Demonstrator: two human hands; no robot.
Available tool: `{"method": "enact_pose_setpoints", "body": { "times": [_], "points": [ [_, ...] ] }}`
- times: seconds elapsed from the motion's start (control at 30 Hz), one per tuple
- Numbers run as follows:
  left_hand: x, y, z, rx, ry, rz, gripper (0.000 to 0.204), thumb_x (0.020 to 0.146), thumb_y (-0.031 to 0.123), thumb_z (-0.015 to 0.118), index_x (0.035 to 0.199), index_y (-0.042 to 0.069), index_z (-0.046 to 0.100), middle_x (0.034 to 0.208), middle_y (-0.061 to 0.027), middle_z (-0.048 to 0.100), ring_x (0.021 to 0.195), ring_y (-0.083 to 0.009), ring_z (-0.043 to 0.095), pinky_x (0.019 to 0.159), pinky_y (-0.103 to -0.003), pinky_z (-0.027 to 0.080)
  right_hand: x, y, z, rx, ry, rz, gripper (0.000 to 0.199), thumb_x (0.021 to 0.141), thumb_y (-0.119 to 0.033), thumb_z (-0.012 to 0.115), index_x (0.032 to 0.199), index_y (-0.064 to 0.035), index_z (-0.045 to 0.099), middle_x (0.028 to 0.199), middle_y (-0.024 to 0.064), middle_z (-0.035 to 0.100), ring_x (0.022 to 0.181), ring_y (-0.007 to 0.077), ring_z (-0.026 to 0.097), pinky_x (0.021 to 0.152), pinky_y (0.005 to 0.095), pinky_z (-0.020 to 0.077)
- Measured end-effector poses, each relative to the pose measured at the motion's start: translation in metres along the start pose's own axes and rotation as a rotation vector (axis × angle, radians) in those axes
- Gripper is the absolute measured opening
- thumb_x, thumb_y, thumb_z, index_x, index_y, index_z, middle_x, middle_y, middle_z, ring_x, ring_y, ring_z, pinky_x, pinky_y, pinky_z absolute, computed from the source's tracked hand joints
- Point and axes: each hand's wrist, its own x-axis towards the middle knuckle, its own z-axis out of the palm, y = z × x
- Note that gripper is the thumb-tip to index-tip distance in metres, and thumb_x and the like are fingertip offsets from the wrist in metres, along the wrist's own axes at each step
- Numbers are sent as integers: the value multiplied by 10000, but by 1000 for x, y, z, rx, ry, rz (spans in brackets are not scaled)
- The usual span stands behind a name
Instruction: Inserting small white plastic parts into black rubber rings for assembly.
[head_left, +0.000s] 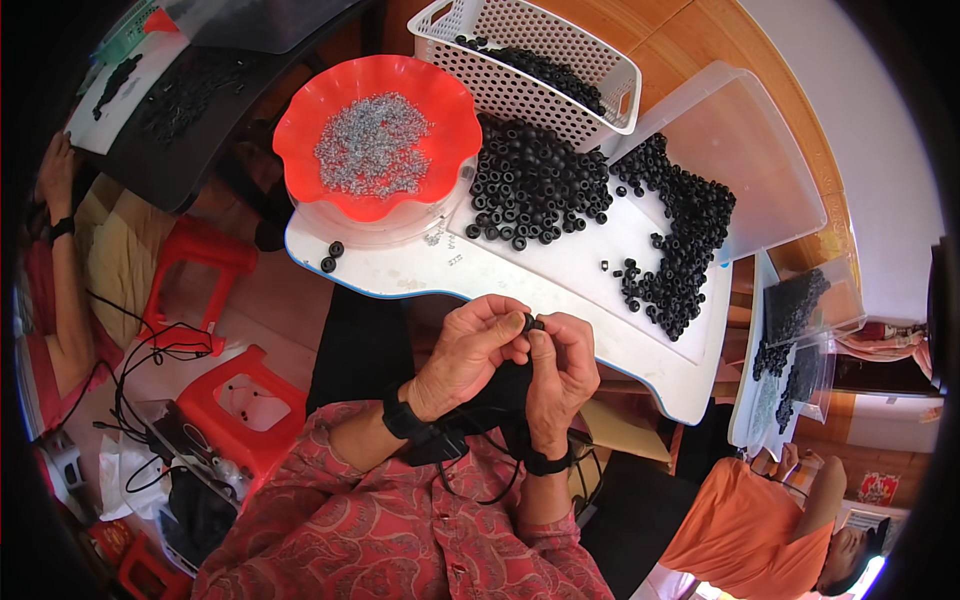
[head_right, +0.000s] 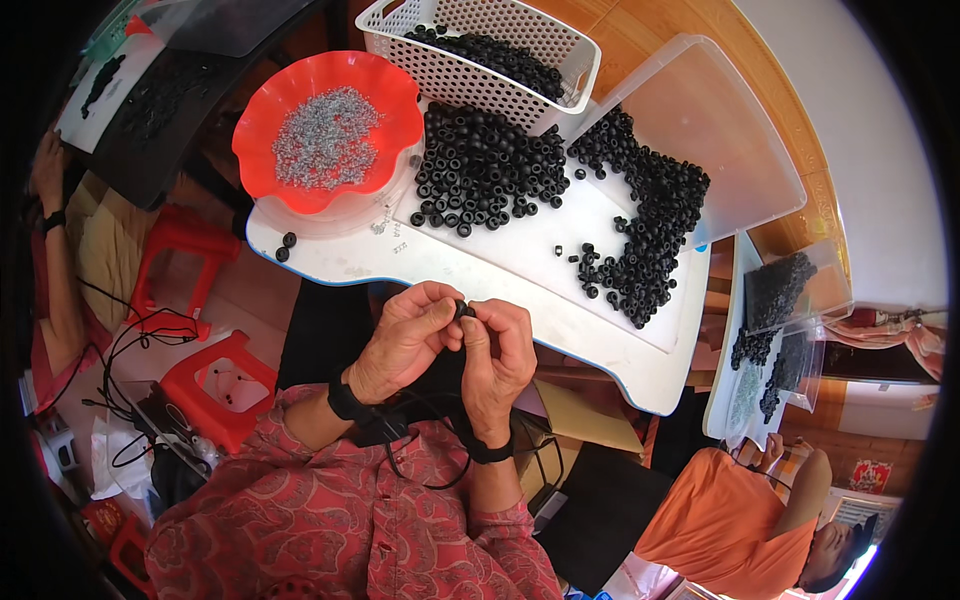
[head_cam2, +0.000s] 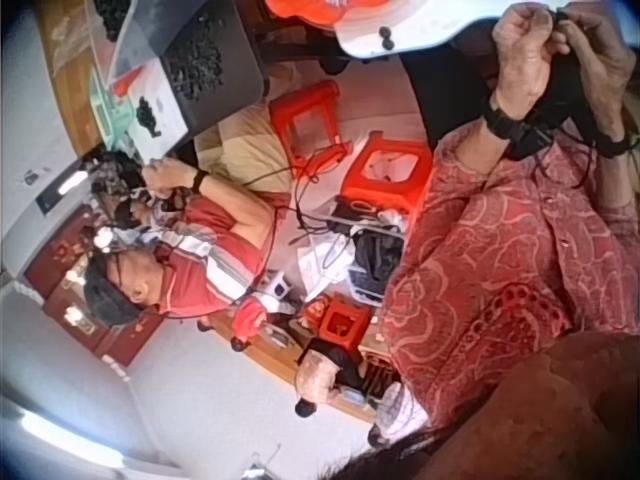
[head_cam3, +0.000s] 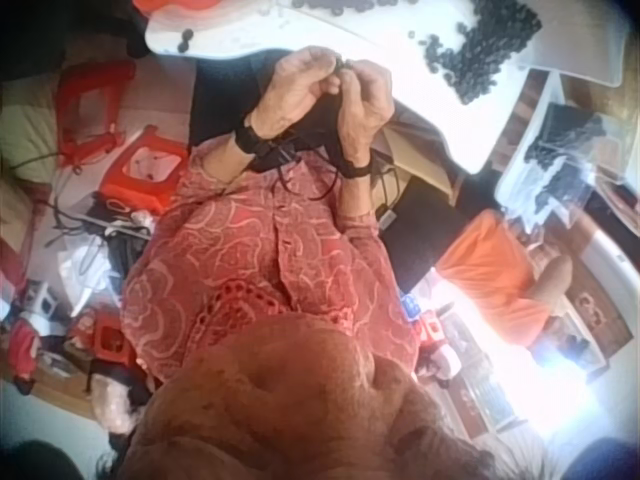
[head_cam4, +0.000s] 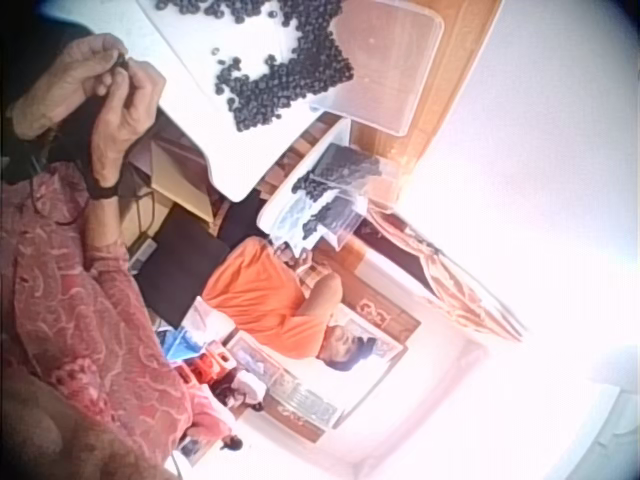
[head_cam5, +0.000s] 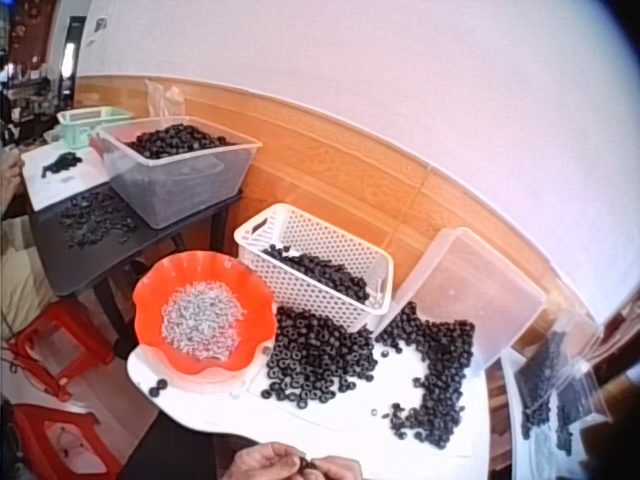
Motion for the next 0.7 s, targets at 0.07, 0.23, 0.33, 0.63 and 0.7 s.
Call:
{"method": "enact_pose_setpoints", "body": {
  "times": [0.07,0.23,0.33,0.63,0.7],
  "points": [
    [0,-1,0,-7,11,16,155,956,118,624,1080,26,619,915,-47,649,753,-112,619,676,-253,534,0,-1,-1,-13,-13,-16,117,865,29,681,975,0,651,959,77,614,851,146,595,719,257,492],
    [-1,-3,-2,-4,12,27,149,946,120,640,1062,26,637,917,-48,652,760,-116,623,678,-254,540,1,0,-4,-67,-23,-60,138,840,43,696,964,-4,656,932,90,637,823,170,620,704,269,501],
    [-2,0,-3,71,53,38,153,939,115,651,1052,11,652,916,-50,659,755,-103,628,663,-245,554,4,-2,-5,-183,-63,-153,160,816,55,704,956,-6,657,915,107,645,796,201,635,693,286,508],
    [-12,22,10,443,116,78,236,938,98,652,1126,-44,664,918,-88,693,762,-110,670,690,-248,588,10,-15,-4,-337,-159,-288,201,798,87,676,967,-12,634,886,128,628,765,267,638,666,331,519],
    [-14,26,12,479,114,70,249,939,101,651,1136,-51,660,933,-99,699,774,-115,675,698,-249,588,9,-17,-3,-365,-182,-291,209,798,91,668,975,-11,628,885,134,621,765,277,635,658,342,520]
  ]
}}
